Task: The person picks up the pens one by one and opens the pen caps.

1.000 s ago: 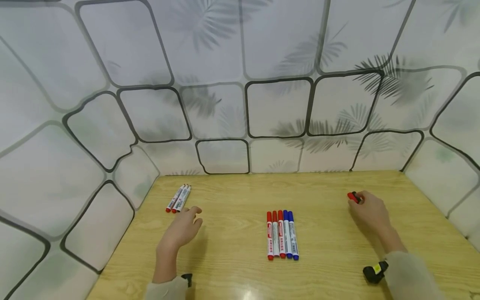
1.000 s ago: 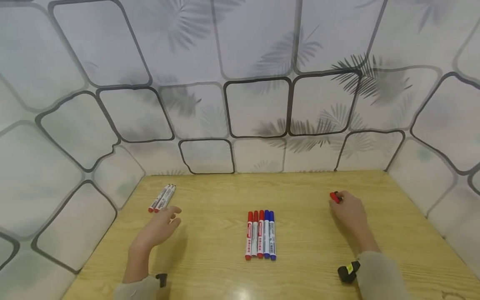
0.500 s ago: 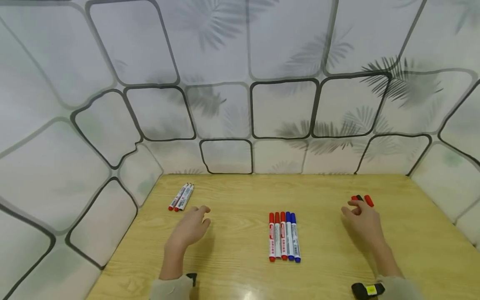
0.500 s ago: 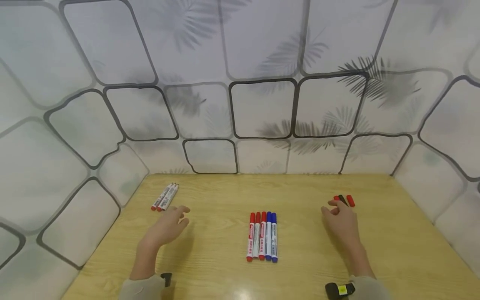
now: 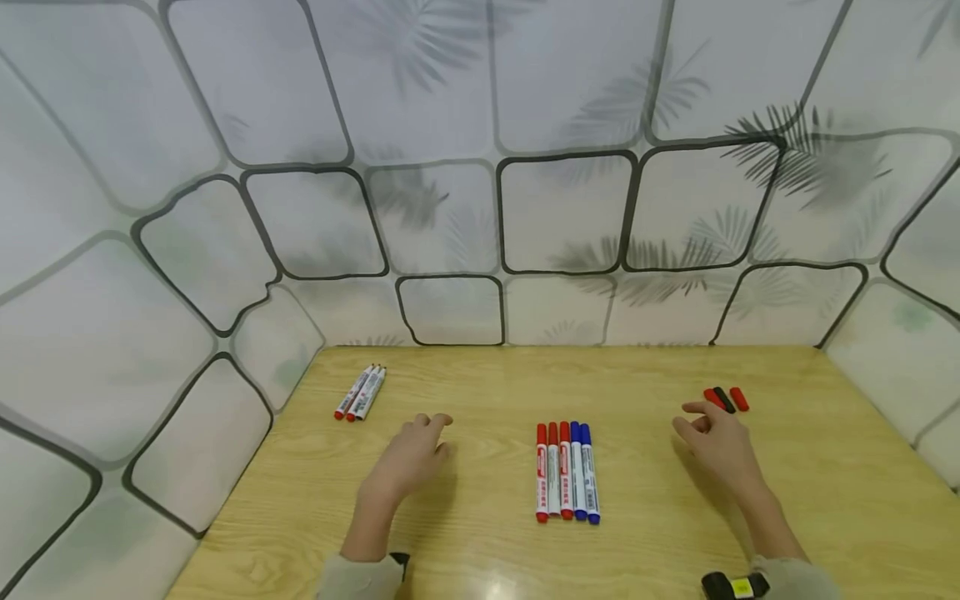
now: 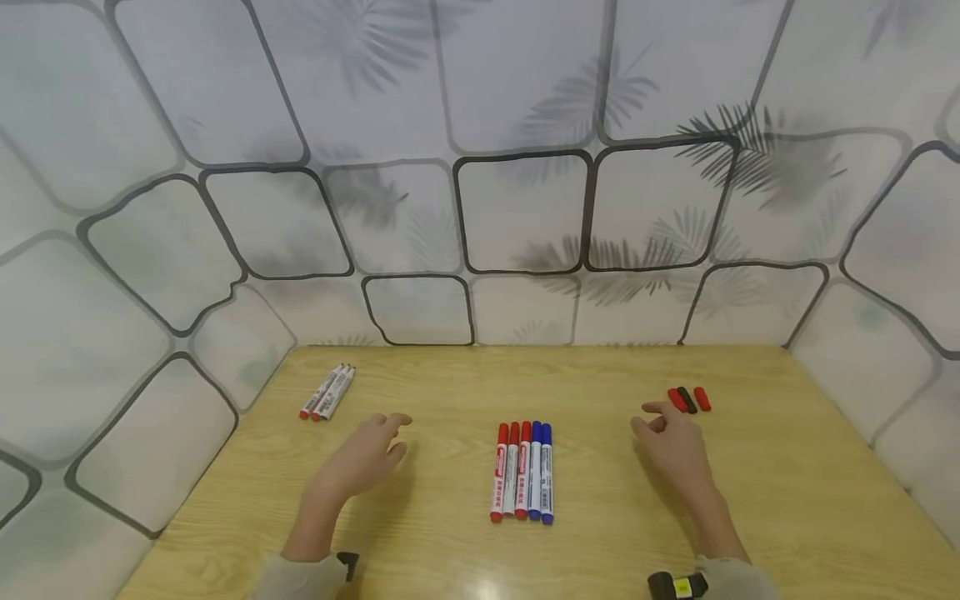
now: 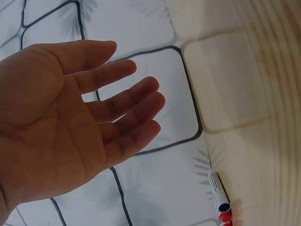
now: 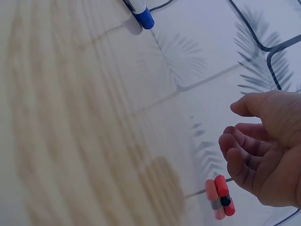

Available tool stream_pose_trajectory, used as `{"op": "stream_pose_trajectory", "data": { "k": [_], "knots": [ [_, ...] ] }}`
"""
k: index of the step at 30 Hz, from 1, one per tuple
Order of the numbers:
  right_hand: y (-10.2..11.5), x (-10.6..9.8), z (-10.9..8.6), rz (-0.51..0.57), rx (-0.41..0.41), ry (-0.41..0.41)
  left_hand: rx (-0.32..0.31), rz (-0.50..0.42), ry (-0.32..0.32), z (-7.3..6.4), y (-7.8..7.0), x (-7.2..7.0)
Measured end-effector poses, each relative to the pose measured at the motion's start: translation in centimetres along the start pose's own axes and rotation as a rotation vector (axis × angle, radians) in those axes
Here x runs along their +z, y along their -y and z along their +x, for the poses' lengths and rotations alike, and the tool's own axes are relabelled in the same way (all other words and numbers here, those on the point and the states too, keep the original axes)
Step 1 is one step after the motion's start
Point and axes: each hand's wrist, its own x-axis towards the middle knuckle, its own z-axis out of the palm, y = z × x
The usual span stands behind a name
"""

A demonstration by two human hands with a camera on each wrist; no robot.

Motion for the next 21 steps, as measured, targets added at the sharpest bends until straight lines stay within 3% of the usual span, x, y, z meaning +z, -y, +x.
{"op": "stream_pose_trajectory", "data": {
  "k": [11, 21],
  "knots": [
    [1.1, -0.1, -0.6, 0.012, -0.031, 0.028, 0.136, 0.073, 0.043, 0.3, -2.4, 2.0],
    [1.8, 0.0, -1.1, 0.029, -0.063, 0.031, 0.164, 0.135, 0.086, 0.1, -4.6, 3.1]
  ]
}}
